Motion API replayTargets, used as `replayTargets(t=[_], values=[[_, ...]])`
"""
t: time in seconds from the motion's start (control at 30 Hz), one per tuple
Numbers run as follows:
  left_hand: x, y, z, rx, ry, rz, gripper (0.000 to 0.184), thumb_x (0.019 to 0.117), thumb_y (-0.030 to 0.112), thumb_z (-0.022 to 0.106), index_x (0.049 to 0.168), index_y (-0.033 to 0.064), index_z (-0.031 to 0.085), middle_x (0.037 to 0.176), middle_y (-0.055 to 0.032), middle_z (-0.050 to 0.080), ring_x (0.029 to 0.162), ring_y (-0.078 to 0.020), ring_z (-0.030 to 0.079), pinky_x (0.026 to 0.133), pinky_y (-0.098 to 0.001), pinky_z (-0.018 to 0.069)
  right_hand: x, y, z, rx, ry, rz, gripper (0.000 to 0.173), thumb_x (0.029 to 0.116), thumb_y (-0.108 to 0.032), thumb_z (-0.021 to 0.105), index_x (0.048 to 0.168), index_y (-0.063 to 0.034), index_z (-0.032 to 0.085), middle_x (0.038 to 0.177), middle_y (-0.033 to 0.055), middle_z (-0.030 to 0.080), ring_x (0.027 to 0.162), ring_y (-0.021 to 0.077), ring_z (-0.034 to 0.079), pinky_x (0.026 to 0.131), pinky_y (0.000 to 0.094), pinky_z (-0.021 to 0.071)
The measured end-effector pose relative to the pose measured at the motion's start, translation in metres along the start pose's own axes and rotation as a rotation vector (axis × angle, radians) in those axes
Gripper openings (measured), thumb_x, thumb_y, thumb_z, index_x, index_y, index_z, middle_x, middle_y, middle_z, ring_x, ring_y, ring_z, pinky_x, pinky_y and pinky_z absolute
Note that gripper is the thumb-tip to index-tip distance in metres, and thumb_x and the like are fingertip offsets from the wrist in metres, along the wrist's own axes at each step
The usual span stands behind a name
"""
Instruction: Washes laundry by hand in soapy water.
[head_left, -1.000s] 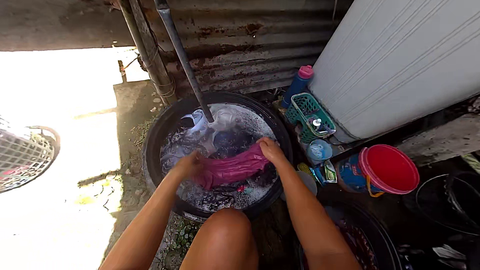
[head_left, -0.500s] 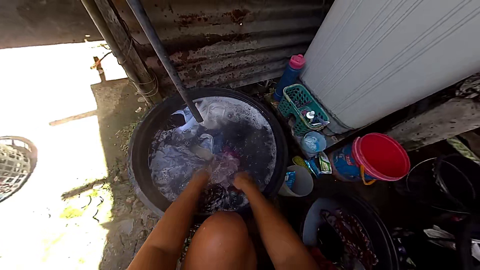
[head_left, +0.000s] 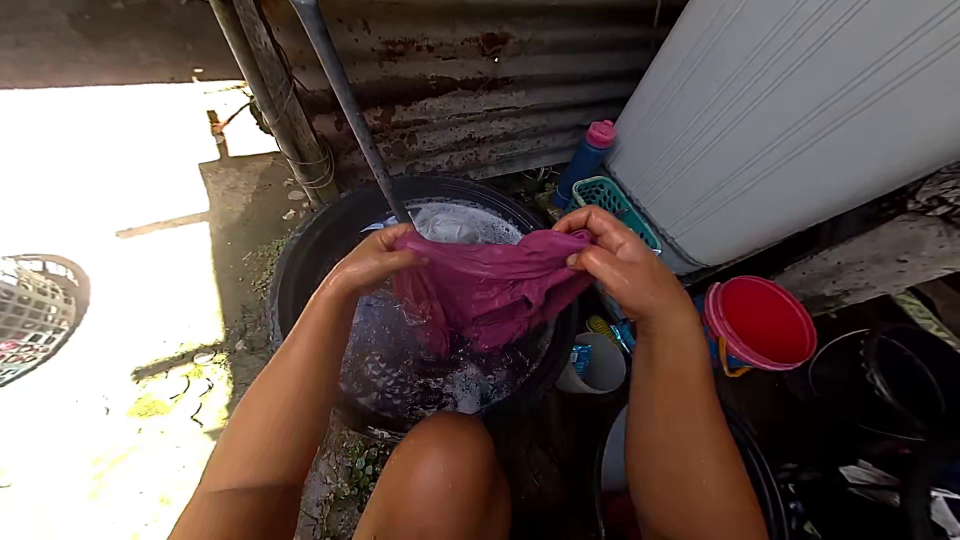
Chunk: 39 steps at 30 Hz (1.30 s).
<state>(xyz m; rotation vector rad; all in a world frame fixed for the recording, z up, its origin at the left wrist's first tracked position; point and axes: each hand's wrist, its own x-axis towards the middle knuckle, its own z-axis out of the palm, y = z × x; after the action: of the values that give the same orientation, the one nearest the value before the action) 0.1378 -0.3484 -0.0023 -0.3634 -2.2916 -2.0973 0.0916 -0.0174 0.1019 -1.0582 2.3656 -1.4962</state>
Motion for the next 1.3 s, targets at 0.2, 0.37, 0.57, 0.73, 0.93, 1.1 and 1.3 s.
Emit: replayTargets(t=[0.2, 0.37, 0.57, 0.73, 0.93, 1.1, 1.3], values=[[0.049, 0.121, 0.02, 0.084, -0.185, 0.362, 0.019, 0.0892, 0.006, 0.063, 0.096, 0.0194, 0.051, 0.077, 0.0121, 0.061, 0.068, 0.0017, 0.061, 0.062, -0.0165, 0.0533, 0.053, 0.013, 0.045, -0.292, -0.091, -0.107, 0.045, 0.0967, -0.03, 0.069, 0.136, -0.0091, 0.064, 0.158, 0.0213, 0.04, 0.141, 0.0334, 0.047, 0.112, 0.0494, 0.0432], [0.054, 0.162, -0.002, 0.2, -0.197, 0.337, 0.015, 0.0944, 0.014, 0.067, 0.1, 0.0211, 0.054, 0.081, 0.0128, 0.065, 0.072, 0.0012, 0.065, 0.065, -0.0169, 0.0577, 0.084, 0.005, 0.025, 0.233, 0.082, -0.384, 0.009, 0.0998, -0.003, 0.049, 0.099, -0.0019, 0.058, 0.107, 0.0053, 0.069, 0.104, 0.0063, 0.066, 0.092, 0.0258, 0.0544], [0.034, 0.147, -0.042, 0.555, -0.082, 0.429, 0.012, 0.103, 0.033, 0.058, 0.1, 0.0247, 0.066, 0.096, 0.0197, 0.063, 0.084, 0.0099, 0.06, 0.074, -0.0117, 0.0524, 0.095, -0.015, 0.031, 0.482, -0.1, -0.406, 0.018, 0.098, -0.008, 0.033, 0.092, -0.0127, 0.049, 0.083, -0.0045, 0.057, 0.078, 0.0034, 0.058, 0.07, 0.0236, 0.051], [0.0, 0.065, -0.039, 0.365, -0.063, 0.478, 0.021, 0.1035, 0.029, 0.058, 0.101, 0.0134, 0.072, 0.117, 0.0058, 0.068, 0.109, -0.0039, 0.063, 0.095, -0.0245, 0.0545, 0.066, 0.043, 0.06, -0.081, -0.565, -0.028, 0.036, 0.1053, -0.03, 0.055, 0.118, 0.0021, 0.067, 0.103, 0.0156, 0.071, 0.097, 0.0213, 0.068, 0.091, 0.0462, 0.0544], [-0.044, -0.07, 0.016, 0.523, -0.206, -0.286, 0.03, 0.108, 0.025, 0.048, 0.103, -0.0002, 0.064, 0.086, -0.0139, 0.065, 0.08, -0.0242, 0.064, 0.077, -0.0472, 0.0538, 0.026, 0.142, 0.121, -0.686, -0.773, 0.424, 0.046, 0.0993, -0.028, 0.066, 0.141, -0.0093, 0.057, 0.121, 0.0258, 0.067, 0.117, 0.0466, 0.063, 0.098, 0.0689, 0.0463], [-0.054, -0.169, 0.056, 0.818, -0.601, -0.585, 0.042, 0.106, 0.029, 0.054, 0.135, -0.0026, 0.057, 0.137, -0.0275, 0.057, 0.135, -0.0451, 0.05, 0.113, -0.0662, 0.0336, -0.006, 0.196, 0.18, -0.566, -0.941, 0.712, 0.068, 0.1003, -0.026, 0.061, 0.16, -0.0085, 0.032, 0.151, 0.03, 0.046, 0.14, 0.0475, 0.044, 0.112, 0.0688, 0.0347], [-0.03, -0.126, 0.053, 0.818, -0.551, -0.574, 0.029, 0.1037, 0.018, 0.059, 0.121, -0.0036, 0.067, 0.12, -0.0288, 0.066, 0.118, -0.0458, 0.061, 0.103, -0.0662, 0.0426, -0.025, 0.191, 0.195, -0.417, -0.807, 0.657, 0.056, 0.1008, -0.024, 0.063, 0.148, 0.0013, 0.049, 0.151, 0.0261, 0.049, 0.143, 0.0408, 0.043, 0.118, 0.0614, 0.0315]])
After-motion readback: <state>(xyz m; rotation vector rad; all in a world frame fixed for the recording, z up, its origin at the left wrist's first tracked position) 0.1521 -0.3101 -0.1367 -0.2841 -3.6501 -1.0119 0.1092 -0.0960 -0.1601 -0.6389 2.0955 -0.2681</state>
